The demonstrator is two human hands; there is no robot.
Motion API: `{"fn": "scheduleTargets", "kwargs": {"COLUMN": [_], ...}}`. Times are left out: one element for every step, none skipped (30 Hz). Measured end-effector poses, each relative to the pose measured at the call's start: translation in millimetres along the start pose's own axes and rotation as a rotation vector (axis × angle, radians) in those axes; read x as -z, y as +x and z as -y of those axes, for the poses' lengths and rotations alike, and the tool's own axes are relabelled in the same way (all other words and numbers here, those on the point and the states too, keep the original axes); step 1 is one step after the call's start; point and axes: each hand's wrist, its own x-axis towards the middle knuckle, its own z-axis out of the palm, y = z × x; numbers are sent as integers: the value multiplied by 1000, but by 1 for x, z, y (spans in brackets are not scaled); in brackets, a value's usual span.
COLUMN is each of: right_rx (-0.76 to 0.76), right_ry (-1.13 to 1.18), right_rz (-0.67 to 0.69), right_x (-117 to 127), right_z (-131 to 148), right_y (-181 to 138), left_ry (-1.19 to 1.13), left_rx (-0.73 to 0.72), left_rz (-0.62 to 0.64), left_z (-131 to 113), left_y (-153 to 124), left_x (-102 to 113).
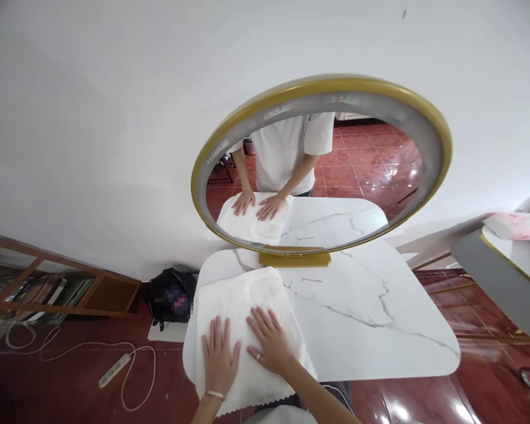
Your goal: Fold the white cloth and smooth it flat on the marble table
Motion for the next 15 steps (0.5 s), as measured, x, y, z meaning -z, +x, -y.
{"fn": "scheduleTargets", "kwargs": {"right_rx": [-30,-63,-96,-128,-158,-185,-218,-271,-348,-450,-566,-679,-771,-832,-864], "right_ry": [-29,-61,-94,-127,-156,-179,-199,-217,-235,-253,-268,-278,-282,-281,-277], "right_rz": [-20,-39,-58,-77,-95,-110,-129,-163,-213,-275,-340,-396,-434,-451,-454], "right_x": [2,5,8,10,13,15,17,18,18,19,20,20,21,22,23], "right_z": [-7,-14,-22,-31,-39,-48,-57,-66,-75,-84,-93,-100,-107,-113,-118], "right_y": [-7,-14,-22,-31,-41,-52,-63,-74,-85,-96,-105,-113,-120,-125,-128], "left_ry": [-8,-17,-26,-38,-52,-70,-92,-118,-147,-178,-210,-241,-270,-294,-314], "left_rx": [-31,-64,-97,-128,-160,-191,-218,-242,-263,-283,-300,-315,-326,-330,-324], "left_rz": [12,23,36,49,65,84,103,121,137,153,170,188,205,223,234], "left_z": [-9,-18,-28,-39,-51,-63,-77,-90,-104,-117,-130,-141,-151,-159,-166], "left_y": [6,12,17,22,27,31,35,38,41,43,44,45,45,45,45], "left_x": [-4,-8,-12,-16,-21,-24,-28,-31,-33,-35,-36,-36,-37,-37,-38]}}
